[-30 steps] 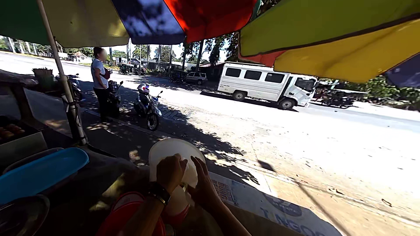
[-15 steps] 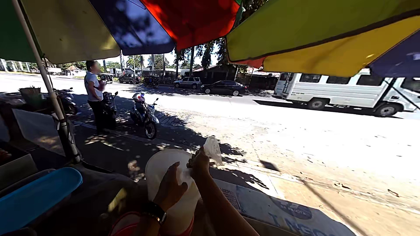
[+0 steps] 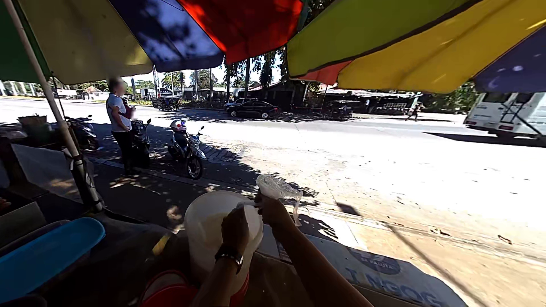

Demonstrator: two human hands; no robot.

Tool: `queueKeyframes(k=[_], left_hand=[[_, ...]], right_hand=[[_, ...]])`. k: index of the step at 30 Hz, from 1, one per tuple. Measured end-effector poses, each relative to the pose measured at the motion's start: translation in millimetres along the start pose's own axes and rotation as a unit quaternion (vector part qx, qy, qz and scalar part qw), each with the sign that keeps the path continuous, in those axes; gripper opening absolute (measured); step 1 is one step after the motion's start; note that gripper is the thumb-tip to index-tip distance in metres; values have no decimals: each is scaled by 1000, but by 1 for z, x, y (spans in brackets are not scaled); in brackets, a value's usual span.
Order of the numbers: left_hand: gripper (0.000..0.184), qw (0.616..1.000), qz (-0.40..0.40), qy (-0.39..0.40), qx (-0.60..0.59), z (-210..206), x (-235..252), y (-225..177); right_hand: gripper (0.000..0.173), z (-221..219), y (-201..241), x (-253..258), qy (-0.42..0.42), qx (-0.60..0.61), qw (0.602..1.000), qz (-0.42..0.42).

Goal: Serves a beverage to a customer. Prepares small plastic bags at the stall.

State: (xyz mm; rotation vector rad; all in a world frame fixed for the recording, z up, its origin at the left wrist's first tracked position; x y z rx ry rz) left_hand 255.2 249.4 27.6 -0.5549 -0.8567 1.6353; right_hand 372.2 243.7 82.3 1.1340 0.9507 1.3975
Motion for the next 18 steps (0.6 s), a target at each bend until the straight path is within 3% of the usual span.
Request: queueKeyframes(k=[3,5,7,8,10,12,15,18], left_hand=[[64,997,27,69,12,-4,4,-10],[57,996,-3,89,-6,-9,-11,-22],[42,988,-91,108,-58,-17,-46,-31],[44,980,-128,123,-92,-23,-67,-30],[70,961,-161,189,-125,-39,-118,-16],[76,951,-138,242,-138,-68,-159,23],[46,940,-80,306,-131,-131,-224,83],[32,919,-170,350,-66,-183,-307,87]], right_hand=[[35,3,-12,-11,31,94,993,-66],[31,20,-10,-24,-23,217,975,-49],[22,48,-10,-46,-60,287,956,1],[18,65,-11,-62,-64,292,954,22],[13,98,-17,-103,-21,270,961,56],[14,132,-39,-153,40,214,973,78],[19,177,-95,-232,90,148,984,45],[15,199,-155,-300,130,141,981,10]])
Point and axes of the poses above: each hand's wrist, its own x-axis towards the middle knuckle, its own z-axis out of the back of the hand, y = z × x, the point moved 9 cm from there along x, towards the middle knuckle, and after that the axes turned 8 degrees about z, right-handed, at the moved point
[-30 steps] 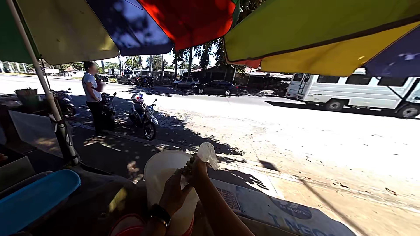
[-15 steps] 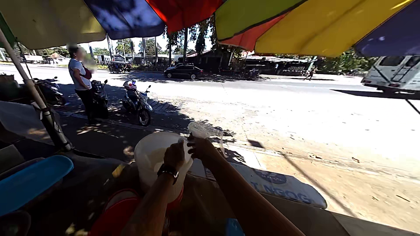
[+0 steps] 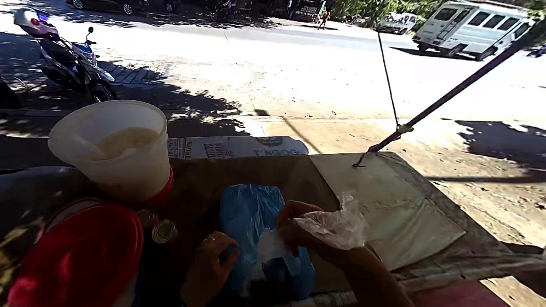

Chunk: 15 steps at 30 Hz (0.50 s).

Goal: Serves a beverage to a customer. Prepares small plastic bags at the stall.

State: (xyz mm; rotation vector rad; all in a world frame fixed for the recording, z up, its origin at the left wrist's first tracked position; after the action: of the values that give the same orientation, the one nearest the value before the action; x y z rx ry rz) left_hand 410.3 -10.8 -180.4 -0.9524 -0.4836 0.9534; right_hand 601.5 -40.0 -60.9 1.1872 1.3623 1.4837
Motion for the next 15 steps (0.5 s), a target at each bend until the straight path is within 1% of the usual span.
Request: queueKeyframes(k=[1,2,3,5,6,7,9,10,11,12,13,14,15], left_hand=[[34,997,-29,9,69,-27,-8,-3],[41,988,-42,24,146,-49,-13,-1],[48,974,-37,49,218,-66,-14,6],[54,942,34,110,315,-80,-5,31],[58,926,86,119,347,-76,3,41],[65,910,121,115,380,-66,11,46],[74,888,161,134,408,-47,28,46],[76,885,165,142,412,-40,35,43],[78,886,165,152,405,-34,41,38],[79,891,157,161,393,-31,43,32],[77,902,133,162,377,-31,43,24],[71,919,87,150,354,-34,40,13],[62,937,21,128,325,-40,35,1]], right_hand=[[14,0,-19,-20,8,9,1000,-4],[13,-3,-37,-37,13,6,1000,-7],[13,-9,-53,-52,20,-9,1000,-11],[18,-35,-81,-72,42,-78,996,-22],[20,-53,-94,-75,54,-126,990,-38],[20,-74,-108,-73,80,-184,978,-54],[23,-116,-147,-59,149,-284,943,-87],[27,-133,-170,-49,183,-312,923,-130],[33,-146,-195,-40,204,-327,903,-192],[43,-157,-219,-32,211,-333,884,-251],[53,-167,-239,-28,211,-335,871,-289],[61,-174,-253,-27,210,-337,864,-309],[59,-179,-260,-29,207,-341,859,-322]])
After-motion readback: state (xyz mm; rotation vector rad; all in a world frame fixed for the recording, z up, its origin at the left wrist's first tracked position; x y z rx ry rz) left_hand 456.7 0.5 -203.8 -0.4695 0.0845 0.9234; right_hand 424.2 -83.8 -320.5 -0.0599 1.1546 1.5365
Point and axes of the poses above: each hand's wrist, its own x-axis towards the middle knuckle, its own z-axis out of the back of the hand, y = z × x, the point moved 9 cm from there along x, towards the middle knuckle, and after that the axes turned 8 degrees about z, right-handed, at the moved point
